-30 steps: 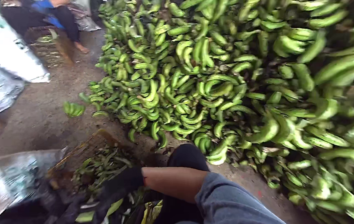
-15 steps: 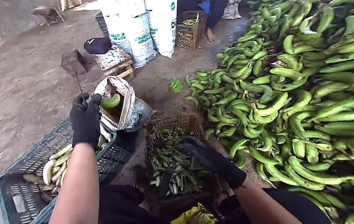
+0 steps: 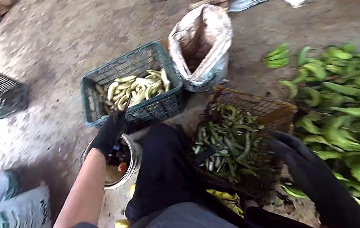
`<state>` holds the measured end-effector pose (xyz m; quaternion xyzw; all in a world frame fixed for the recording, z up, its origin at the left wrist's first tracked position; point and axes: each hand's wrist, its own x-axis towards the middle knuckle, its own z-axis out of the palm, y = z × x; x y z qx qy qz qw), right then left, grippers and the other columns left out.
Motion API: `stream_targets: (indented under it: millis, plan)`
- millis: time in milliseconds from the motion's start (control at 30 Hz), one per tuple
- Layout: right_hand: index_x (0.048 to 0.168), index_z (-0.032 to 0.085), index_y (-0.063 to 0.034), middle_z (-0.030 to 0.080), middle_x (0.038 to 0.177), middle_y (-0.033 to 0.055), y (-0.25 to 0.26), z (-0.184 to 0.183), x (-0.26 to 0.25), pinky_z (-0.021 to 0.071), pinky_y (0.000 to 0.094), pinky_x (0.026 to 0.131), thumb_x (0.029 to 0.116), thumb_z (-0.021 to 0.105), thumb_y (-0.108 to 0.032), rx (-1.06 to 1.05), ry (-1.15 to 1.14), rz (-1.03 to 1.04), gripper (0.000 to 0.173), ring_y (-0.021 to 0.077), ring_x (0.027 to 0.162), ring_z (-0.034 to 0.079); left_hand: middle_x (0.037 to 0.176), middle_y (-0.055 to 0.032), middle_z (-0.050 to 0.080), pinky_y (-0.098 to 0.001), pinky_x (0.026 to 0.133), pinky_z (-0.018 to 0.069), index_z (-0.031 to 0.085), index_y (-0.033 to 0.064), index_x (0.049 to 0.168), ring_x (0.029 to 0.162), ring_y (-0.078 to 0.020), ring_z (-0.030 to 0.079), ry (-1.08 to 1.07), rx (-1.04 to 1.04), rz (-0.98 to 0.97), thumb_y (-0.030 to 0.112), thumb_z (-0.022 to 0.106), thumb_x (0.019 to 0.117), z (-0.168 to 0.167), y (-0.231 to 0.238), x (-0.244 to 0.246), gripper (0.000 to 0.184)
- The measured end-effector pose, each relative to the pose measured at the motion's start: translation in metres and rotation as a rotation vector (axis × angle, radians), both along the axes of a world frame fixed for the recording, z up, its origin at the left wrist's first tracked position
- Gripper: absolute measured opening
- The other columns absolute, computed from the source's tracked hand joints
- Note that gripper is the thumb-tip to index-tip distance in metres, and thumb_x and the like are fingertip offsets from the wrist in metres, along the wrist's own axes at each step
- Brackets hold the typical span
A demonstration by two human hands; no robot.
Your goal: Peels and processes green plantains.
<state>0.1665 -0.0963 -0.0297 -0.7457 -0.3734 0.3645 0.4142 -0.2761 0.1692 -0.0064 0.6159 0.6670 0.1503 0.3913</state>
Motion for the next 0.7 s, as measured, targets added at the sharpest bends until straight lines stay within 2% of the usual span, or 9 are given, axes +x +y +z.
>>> stream_targets:
  millis: [67, 100, 200, 300, 367, 533, 600, 633, 700]
  plan:
    - [0.146, 0.052, -0.0125, 0.064, 0.128, 0.0074, 0.001, -0.006, -0.002, 0.0576, 0.0361, 0.087, 0.1016, 0.053, -0.045, -0.012, 0.003, 0.006, 0.055, 0.0131, 0.102, 0.066, 0.106, -0.0169, 0.069, -0.0501, 0.076, 0.0573, 0.052, 0.0096, 0.141, 0.084, -0.0268, 0.067, 0.102, -0.101, 0.052, 0.035, 0.046, 0.1105, -0.014, -0.028, -0.041, 0.040]
    - [0.145, 0.052, -0.0126, 0.065, 0.125, 0.0069, 0.002, -0.008, -0.003, 0.0578, 0.0353, 0.086, 0.1013, 0.053, -0.046, -0.024, 0.001, 0.009, 0.055, 0.0124, 0.100, 0.067, 0.102, -0.0177, 0.068, -0.0505, 0.072, 0.0563, 0.055, 0.0076, 0.137, 0.080, -0.0275, 0.066, 0.130, -0.150, 0.069, 0.033, 0.047, 0.1098, -0.024, -0.042, -0.059, 0.038]
    - [0.145, 0.052, -0.0123, 0.064, 0.125, 0.0073, 0.007, -0.010, -0.011, 0.0570, 0.0338, 0.086, 0.1010, 0.052, -0.046, -0.070, -0.006, 0.049, 0.056, 0.0121, 0.100, 0.066, 0.114, -0.0191, 0.066, -0.0473, 0.083, 0.0564, 0.056, 0.0030, 0.138, 0.093, -0.0265, 0.066, 0.219, -0.355, 0.058, 0.020, 0.053, 0.1063, -0.033, -0.083, -0.076, 0.036]
    - [0.144, 0.054, -0.0150, 0.065, 0.126, 0.0070, 0.013, -0.011, -0.020, 0.0572, 0.0356, 0.085, 0.1000, 0.052, -0.047, -0.128, -0.021, 0.070, 0.055, 0.0136, 0.100, 0.067, 0.112, -0.0199, 0.067, -0.0499, 0.087, 0.0550, 0.061, -0.0003, 0.129, 0.096, -0.0290, 0.066, 0.255, -0.422, 0.077, 0.021, 0.056, 0.1045, -0.072, -0.100, -0.089, 0.033]
    - [0.145, 0.054, -0.0157, 0.065, 0.128, 0.0074, 0.016, -0.013, -0.023, 0.0575, 0.0371, 0.086, 0.0998, 0.052, -0.047, -0.154, -0.031, 0.095, 0.055, 0.0144, 0.102, 0.067, 0.112, -0.0216, 0.067, -0.0540, 0.091, 0.0532, 0.063, -0.0019, 0.124, 0.101, -0.0323, 0.067, 0.320, -0.428, 0.095, 0.027, 0.055, 0.1048, -0.096, -0.096, -0.090, 0.035]
    - [0.147, 0.052, -0.0128, 0.063, 0.133, 0.0125, 0.017, -0.009, -0.028, 0.0553, 0.0425, 0.092, 0.1035, 0.049, -0.042, -0.224, -0.058, 0.160, 0.052, 0.0201, 0.110, 0.066, 0.132, -0.0273, 0.062, -0.0603, 0.108, 0.0438, 0.057, -0.0030, 0.136, 0.125, -0.0415, 0.059, 0.482, -0.423, 0.044, 0.035, 0.050, 0.1073, -0.115, -0.084, -0.075, 0.048]
    - [0.147, 0.052, -0.0132, 0.064, 0.131, 0.0133, 0.015, -0.006, -0.027, 0.0542, 0.0443, 0.093, 0.1051, 0.049, -0.040, -0.269, -0.058, 0.148, 0.050, 0.0217, 0.110, 0.066, 0.143, -0.0307, 0.054, -0.0595, 0.114, 0.0378, 0.051, -0.0067, 0.142, 0.135, -0.0439, 0.051, 0.556, -0.458, -0.119, 0.026, 0.046, 0.1093, -0.090, -0.085, -0.053, 0.047]
    - [0.148, 0.051, -0.0133, 0.064, 0.132, 0.0139, 0.013, -0.003, -0.025, 0.0542, 0.0450, 0.095, 0.1061, 0.049, -0.039, -0.291, -0.044, 0.129, 0.049, 0.0227, 0.112, 0.066, 0.152, -0.0307, 0.045, -0.0540, 0.119, 0.0311, 0.043, -0.0086, 0.148, 0.144, -0.0420, 0.042, 0.590, -0.543, -0.215, 0.021, 0.042, 0.1110, -0.058, -0.085, -0.033, 0.048]
    - [0.147, 0.053, -0.0189, 0.066, 0.130, 0.0110, 0.003, 0.003, -0.015, 0.0550, 0.0457, 0.094, 0.1067, 0.051, -0.039, -0.297, -0.045, 0.078, 0.045, 0.0217, 0.109, 0.067, 0.158, -0.0281, 0.038, -0.0425, 0.124, 0.0243, 0.040, -0.0115, 0.149, 0.150, -0.0362, 0.035, 0.682, -0.622, -0.296, 0.014, 0.041, 0.1109, -0.001, -0.086, 0.002, 0.046]
